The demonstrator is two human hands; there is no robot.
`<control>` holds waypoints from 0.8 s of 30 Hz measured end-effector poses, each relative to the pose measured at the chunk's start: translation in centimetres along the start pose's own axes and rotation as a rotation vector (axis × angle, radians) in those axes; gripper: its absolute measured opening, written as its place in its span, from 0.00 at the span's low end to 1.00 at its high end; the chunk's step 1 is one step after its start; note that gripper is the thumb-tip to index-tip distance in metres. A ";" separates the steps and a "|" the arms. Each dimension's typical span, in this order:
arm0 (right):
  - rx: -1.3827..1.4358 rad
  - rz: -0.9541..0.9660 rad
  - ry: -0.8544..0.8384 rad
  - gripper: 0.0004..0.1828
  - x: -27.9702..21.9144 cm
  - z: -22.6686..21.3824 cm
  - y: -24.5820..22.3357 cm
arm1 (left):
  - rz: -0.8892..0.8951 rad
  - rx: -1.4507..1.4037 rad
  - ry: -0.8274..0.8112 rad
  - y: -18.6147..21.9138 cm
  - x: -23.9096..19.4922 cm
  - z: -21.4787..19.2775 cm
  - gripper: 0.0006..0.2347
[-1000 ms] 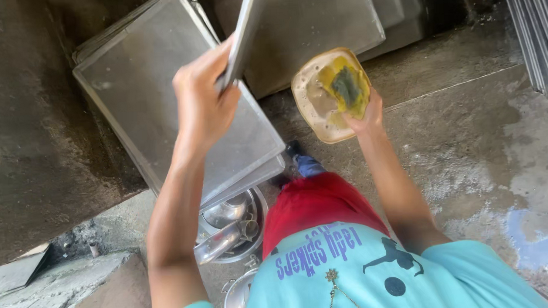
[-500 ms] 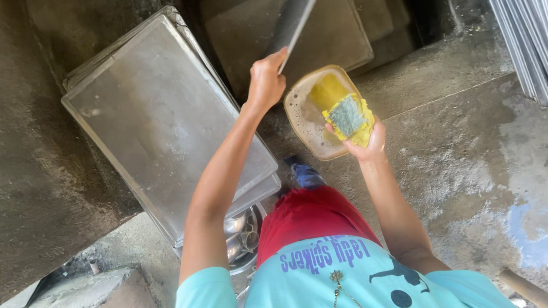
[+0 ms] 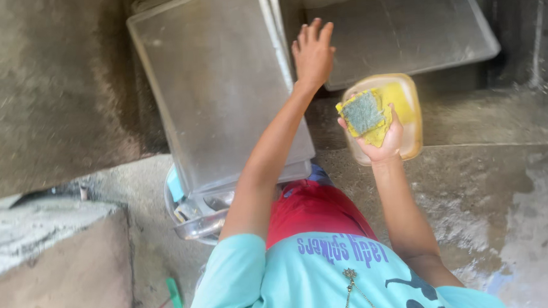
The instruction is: The person scrubs a large metal tray with a yellow sponge, repeatedly dipping the sponge into a container of soapy water. They flip the tray over to clean both sides and then place it on a stack of other trays.
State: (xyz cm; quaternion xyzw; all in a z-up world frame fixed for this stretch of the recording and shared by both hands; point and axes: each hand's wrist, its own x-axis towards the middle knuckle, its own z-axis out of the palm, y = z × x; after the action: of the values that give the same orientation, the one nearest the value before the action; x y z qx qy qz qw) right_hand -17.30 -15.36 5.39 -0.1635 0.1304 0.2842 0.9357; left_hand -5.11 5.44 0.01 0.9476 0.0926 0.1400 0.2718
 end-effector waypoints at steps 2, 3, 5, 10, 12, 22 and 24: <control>-0.300 -0.103 -0.046 0.28 1.3 0.6 2.1 | -0.018 -0.132 0.187 -5.7 -3.3 -4.6 0.25; -0.587 -0.222 -0.060 0.26 2.3 0.8 3.6 | -0.076 -0.115 0.313 -8.7 -6.0 -7.2 0.25; -1.332 -0.463 -0.250 0.22 4.4 1.1 7.5 | -0.249 0.132 0.543 -15.3 -11.4 -13.1 0.25; -2.655 -0.846 -0.785 0.28 12.6 0.6 17.3 | -0.723 0.389 0.469 -26.5 -23.1 -17.2 0.20; -2.409 -0.743 -0.424 0.23 20.4 2.3 20.7 | -0.660 0.409 0.447 -28.3 -24.7 -16.6 0.18; -2.701 -0.868 -0.507 0.30 28.1 -5.0 17.1 | -0.499 0.487 0.465 -23.7 -24.3 -18.1 0.18; -2.373 -0.896 -0.181 0.26 38.4 1.1 11.7 | -0.462 0.502 0.461 -23.4 -24.5 -18.3 0.18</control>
State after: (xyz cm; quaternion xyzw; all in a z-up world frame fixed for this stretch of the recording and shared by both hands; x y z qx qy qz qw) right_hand 7.09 13.05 -9.25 -0.9072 -0.3335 -0.1038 0.2345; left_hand -36.35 27.79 -3.10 0.8825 0.3927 0.2571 0.0288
